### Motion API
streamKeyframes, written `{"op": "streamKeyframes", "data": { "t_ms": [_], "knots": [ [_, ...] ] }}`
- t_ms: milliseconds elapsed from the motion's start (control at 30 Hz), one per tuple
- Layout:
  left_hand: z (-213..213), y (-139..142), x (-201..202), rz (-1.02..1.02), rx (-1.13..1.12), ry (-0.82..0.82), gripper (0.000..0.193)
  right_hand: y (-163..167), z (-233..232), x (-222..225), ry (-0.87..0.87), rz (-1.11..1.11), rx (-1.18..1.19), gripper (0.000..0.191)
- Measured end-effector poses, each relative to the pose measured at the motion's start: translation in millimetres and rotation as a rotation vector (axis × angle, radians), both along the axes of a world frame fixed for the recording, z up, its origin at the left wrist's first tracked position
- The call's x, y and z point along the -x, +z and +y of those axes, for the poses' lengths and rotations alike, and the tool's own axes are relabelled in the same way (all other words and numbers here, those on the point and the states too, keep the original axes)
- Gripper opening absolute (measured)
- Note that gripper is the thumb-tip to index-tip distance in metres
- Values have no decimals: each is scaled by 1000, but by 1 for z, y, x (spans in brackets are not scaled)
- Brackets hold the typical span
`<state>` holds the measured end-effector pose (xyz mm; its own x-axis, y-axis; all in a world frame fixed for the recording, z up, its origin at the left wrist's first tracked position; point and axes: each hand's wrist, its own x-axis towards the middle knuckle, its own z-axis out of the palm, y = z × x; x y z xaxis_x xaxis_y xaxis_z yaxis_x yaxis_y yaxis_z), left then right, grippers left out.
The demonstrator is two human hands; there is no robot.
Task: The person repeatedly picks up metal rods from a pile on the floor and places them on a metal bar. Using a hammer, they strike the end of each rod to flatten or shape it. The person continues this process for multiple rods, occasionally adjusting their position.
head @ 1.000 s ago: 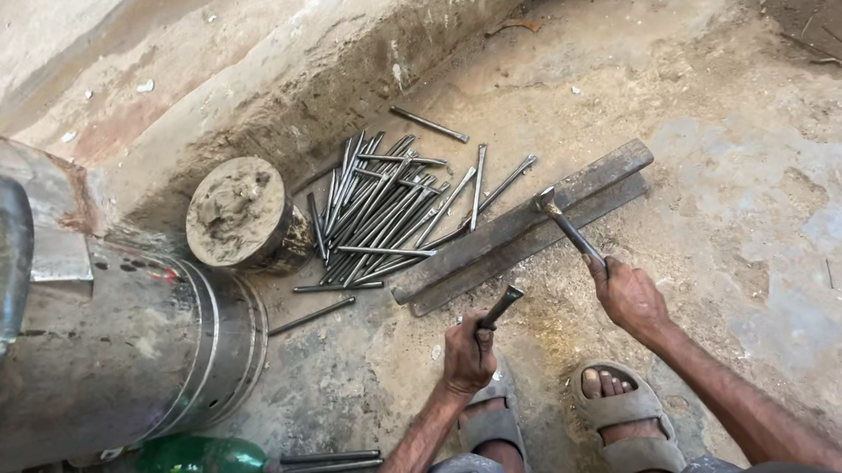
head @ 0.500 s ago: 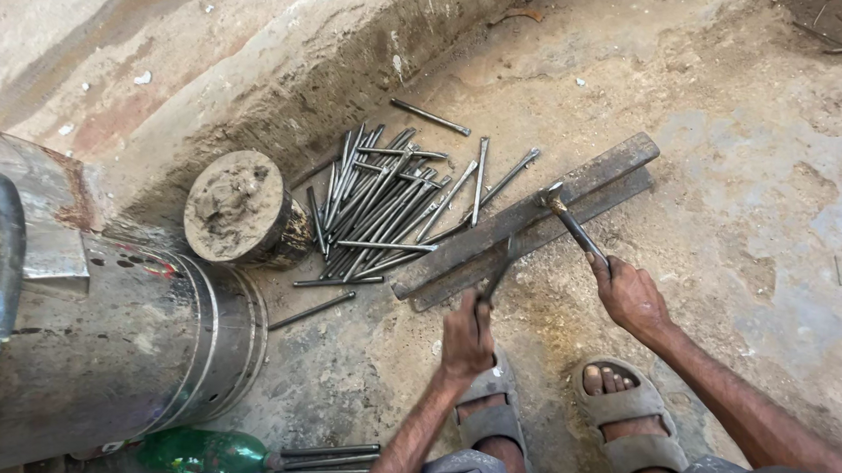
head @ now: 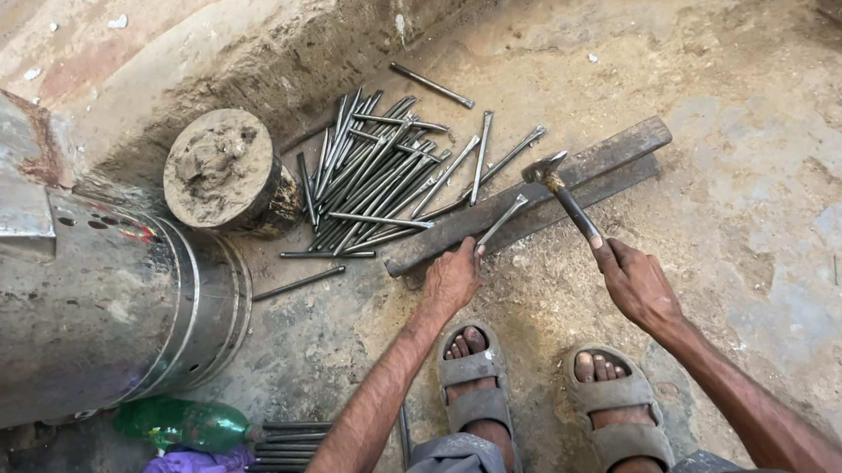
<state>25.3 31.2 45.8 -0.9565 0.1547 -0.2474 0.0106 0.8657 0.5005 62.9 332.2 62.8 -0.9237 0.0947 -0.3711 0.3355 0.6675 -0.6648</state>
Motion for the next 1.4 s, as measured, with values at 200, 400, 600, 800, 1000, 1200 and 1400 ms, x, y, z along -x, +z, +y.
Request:
{"op": "streamKeyframes", "data": {
  "t_ms": [200,400,600,800,1000,1200,1400],
  "knots": [
    [-1,-4,-1,52,-30,10,28,13,-22,-14,5,191,26,52],
    [0,-5,-3,98,-22,-8,27,-18,-6,-11,90,72,-61,55],
    [1,5,-2,42,-19,-7,28,-17,-9,-21,183,350,-142,42],
    [2,-4,-5,52,-23,16,31,17,-17,-27,145,174,-50,43],
    [-3,-12,1,93,-31,20,33,1,-20,-25,61,200,-67,56],
    [-8,2,4,118,47,61,36,-3,1,-9,-56,-13,-101,65],
    [0,-14,-2,69,301,-80,16,11,-6,-7,-13,155,-12,54]
  ]
}}
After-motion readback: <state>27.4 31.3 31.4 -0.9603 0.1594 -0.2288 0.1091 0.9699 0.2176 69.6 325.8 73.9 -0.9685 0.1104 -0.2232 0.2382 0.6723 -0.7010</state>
